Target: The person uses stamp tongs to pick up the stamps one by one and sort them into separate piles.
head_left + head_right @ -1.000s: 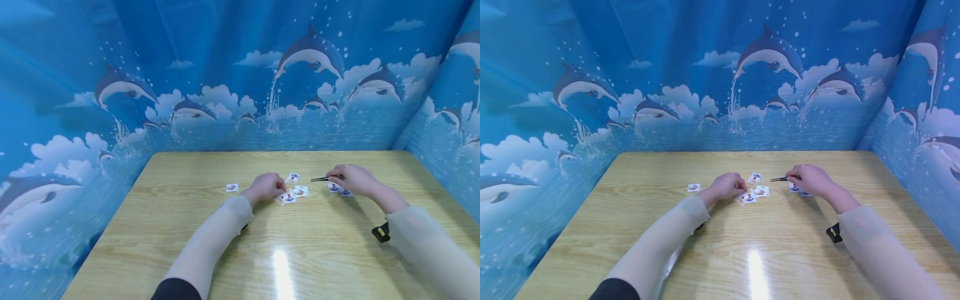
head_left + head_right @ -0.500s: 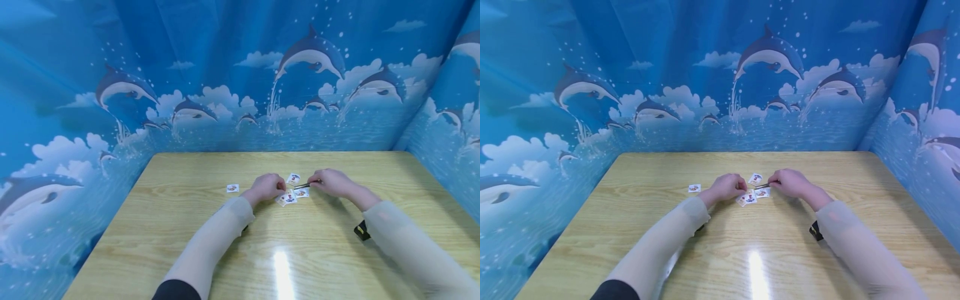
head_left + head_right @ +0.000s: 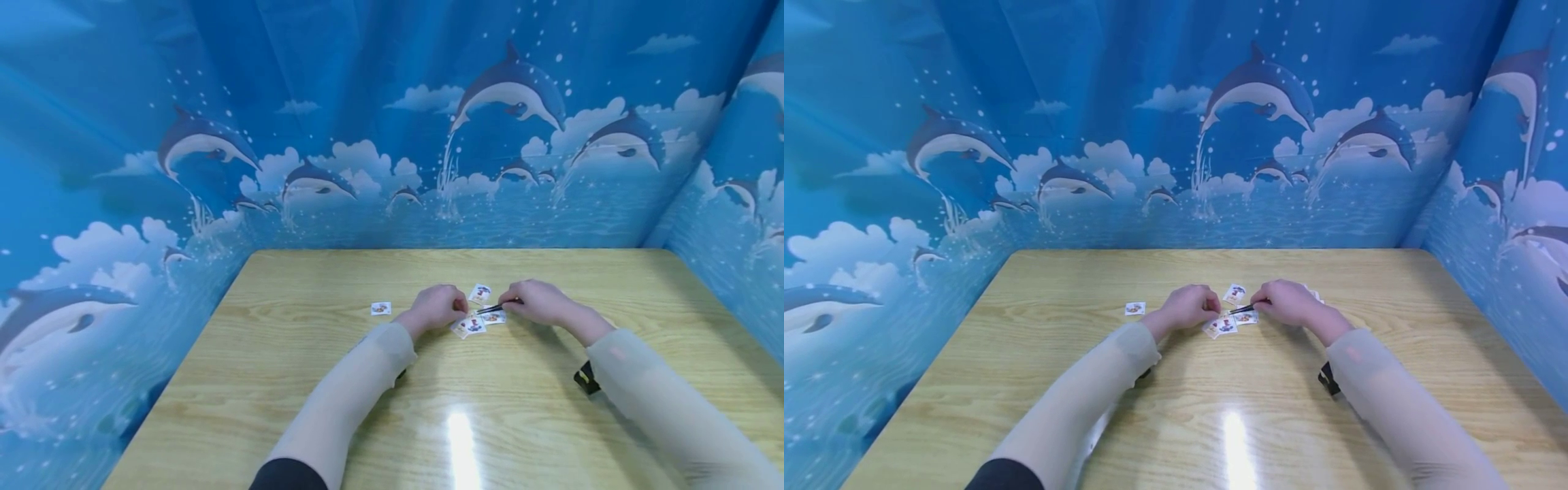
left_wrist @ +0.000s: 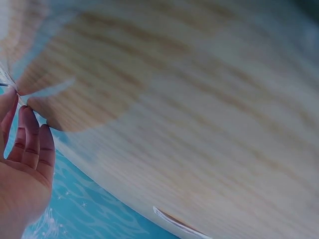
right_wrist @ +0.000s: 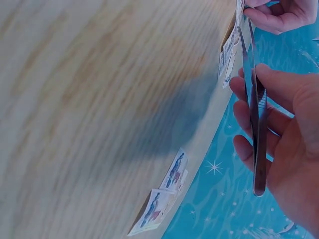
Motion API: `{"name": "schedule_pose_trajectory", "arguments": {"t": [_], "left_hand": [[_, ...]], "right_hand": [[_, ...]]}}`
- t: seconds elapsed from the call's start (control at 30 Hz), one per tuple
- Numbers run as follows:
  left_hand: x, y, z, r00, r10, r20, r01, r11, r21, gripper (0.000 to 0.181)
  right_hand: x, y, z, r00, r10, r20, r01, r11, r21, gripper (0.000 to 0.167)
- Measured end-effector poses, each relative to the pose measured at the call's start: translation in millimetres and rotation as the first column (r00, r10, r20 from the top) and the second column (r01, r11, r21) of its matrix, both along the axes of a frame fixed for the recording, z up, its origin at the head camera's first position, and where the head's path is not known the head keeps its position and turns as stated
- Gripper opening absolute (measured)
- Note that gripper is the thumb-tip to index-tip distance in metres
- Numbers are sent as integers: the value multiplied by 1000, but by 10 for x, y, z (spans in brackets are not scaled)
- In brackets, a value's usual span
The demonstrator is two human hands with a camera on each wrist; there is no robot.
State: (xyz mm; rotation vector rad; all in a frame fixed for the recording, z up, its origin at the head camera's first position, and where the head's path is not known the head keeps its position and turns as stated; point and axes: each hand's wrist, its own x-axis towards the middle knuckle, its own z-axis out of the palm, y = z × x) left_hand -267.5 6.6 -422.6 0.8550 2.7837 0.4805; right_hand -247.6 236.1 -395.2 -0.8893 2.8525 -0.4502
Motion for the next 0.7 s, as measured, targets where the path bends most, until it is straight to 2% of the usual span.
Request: {"name": "schedule_pose_trajectory", "arguments": {"t": [0.3, 0.7], "left_hand": [[4, -1, 3, 1000, 0, 4, 0, 1000, 7, 7], [-3, 1, -10, 1000, -2, -2, 2, 1000, 5, 6]], "right_hand": [[-4, -33, 18, 999, -28, -22, 28, 999, 30, 20], [-10, -24, 52, 998, 0, 55, -1, 1000, 11, 20]]}}
